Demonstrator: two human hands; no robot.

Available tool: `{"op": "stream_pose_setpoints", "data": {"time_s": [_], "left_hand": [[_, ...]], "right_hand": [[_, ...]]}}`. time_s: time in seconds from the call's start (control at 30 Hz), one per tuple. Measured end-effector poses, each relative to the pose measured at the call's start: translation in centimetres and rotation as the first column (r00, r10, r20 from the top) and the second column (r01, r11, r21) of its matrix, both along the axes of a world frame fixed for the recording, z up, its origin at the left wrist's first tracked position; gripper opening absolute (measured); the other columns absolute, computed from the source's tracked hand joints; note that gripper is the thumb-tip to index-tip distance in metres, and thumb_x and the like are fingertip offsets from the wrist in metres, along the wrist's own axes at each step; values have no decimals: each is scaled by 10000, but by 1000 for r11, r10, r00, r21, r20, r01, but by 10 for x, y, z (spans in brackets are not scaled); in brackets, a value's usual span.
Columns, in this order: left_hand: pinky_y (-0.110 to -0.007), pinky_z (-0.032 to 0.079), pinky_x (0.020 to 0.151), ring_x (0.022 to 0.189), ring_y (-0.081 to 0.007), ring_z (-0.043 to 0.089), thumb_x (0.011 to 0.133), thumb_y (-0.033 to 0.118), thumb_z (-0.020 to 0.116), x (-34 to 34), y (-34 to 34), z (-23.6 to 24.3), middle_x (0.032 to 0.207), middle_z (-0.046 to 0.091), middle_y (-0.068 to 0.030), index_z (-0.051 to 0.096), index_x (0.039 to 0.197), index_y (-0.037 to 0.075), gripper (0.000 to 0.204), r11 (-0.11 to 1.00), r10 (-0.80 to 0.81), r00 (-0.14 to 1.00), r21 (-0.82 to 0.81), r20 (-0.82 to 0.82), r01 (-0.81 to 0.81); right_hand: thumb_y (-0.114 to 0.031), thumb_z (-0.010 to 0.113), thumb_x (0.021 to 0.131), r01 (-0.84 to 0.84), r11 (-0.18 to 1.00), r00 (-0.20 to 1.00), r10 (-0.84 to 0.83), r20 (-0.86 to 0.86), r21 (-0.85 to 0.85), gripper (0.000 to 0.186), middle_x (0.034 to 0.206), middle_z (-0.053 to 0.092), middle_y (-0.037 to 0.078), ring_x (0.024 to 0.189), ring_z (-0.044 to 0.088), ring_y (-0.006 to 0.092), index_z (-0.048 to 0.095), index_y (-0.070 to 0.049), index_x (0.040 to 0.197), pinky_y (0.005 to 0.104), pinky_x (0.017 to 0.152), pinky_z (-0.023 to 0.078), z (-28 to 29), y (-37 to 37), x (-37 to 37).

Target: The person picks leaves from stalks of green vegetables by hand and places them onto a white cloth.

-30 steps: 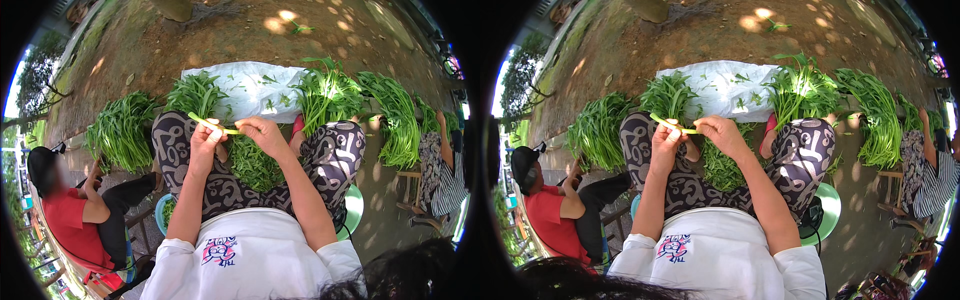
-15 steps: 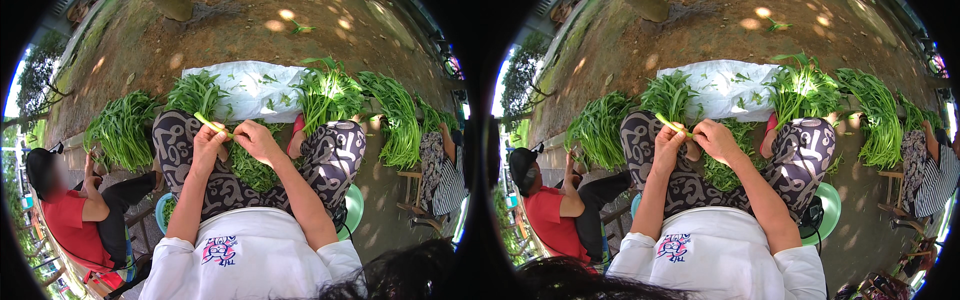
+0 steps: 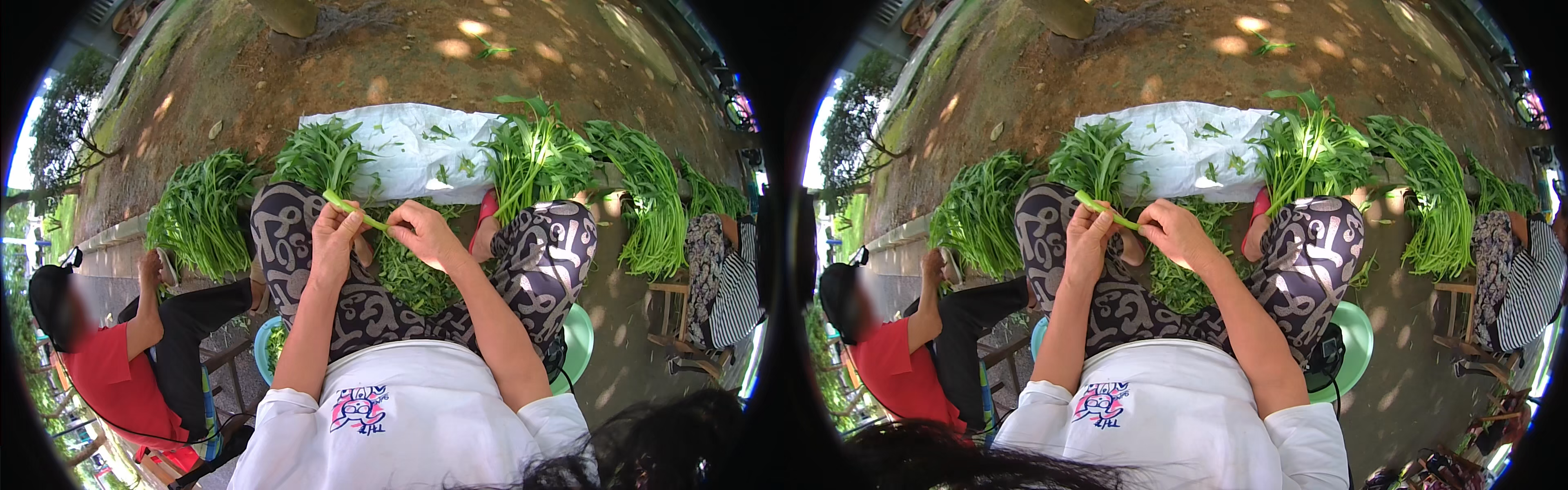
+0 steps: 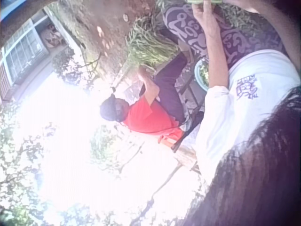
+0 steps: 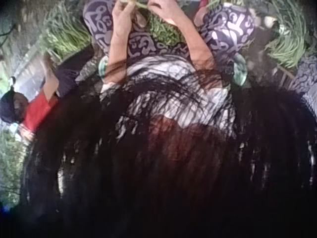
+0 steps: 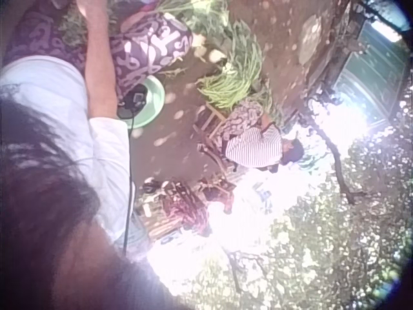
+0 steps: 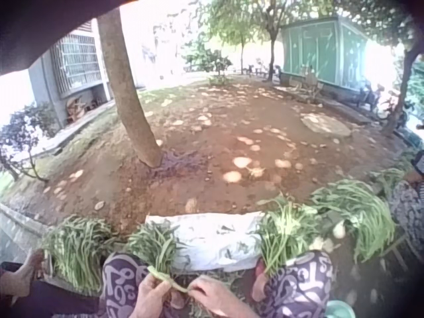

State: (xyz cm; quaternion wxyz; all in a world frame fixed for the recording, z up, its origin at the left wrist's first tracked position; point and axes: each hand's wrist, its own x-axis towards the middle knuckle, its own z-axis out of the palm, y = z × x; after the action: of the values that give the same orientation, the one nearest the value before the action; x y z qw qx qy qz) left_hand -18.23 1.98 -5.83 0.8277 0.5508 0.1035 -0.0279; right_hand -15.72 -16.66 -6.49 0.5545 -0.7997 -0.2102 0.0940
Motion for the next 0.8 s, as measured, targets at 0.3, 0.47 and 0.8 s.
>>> {"op": "stream_pose_setpoints", "data": {"time_s": [0.3, 0.47, 0.8], "left_hand": [[-286, 505, 770, 800, -139, 595, 920, 112, 576, 4, -6, 10, 909, 591, -49, 552, 1080, 14, 189, 991, 126, 992, -52, 14, -125], [-316, 503, 819, 843, -150, 581, 937, 123, 544, 1, 6, -9, 919, 580, -45, 554, 1098, 38, 182, 989, 68, 992, -138, 111, -52], [-264, 502, 767, 819, -128, 608, 885, 98, 619, 3, -8, 9, 902, 620, -40, 574, 1096, 20, 229, 998, -47, 996, 25, -82, 49]], "right_hand": [[-54, 672, 804, -32, 999, 995, 34, -99, 25, 123, 824, 549, 56, 693, 546, 153, 596, -8, 889, 272, 637, 452, 7, -2, -1], [-43, 678, 796, -69, 998, 996, 70, -46, 12, 127, 834, 548, 55, 702, 551, 157, 598, -13, 889, 269, 646, 452, 1, -3, -2], [-50, 665, 793, 89, 985, 983, -64, -172, 145, 120, 813, 580, 79, 710, 573, 194, 607, -2, 886, 310, 660, 461, 3, 0, -1]]}}
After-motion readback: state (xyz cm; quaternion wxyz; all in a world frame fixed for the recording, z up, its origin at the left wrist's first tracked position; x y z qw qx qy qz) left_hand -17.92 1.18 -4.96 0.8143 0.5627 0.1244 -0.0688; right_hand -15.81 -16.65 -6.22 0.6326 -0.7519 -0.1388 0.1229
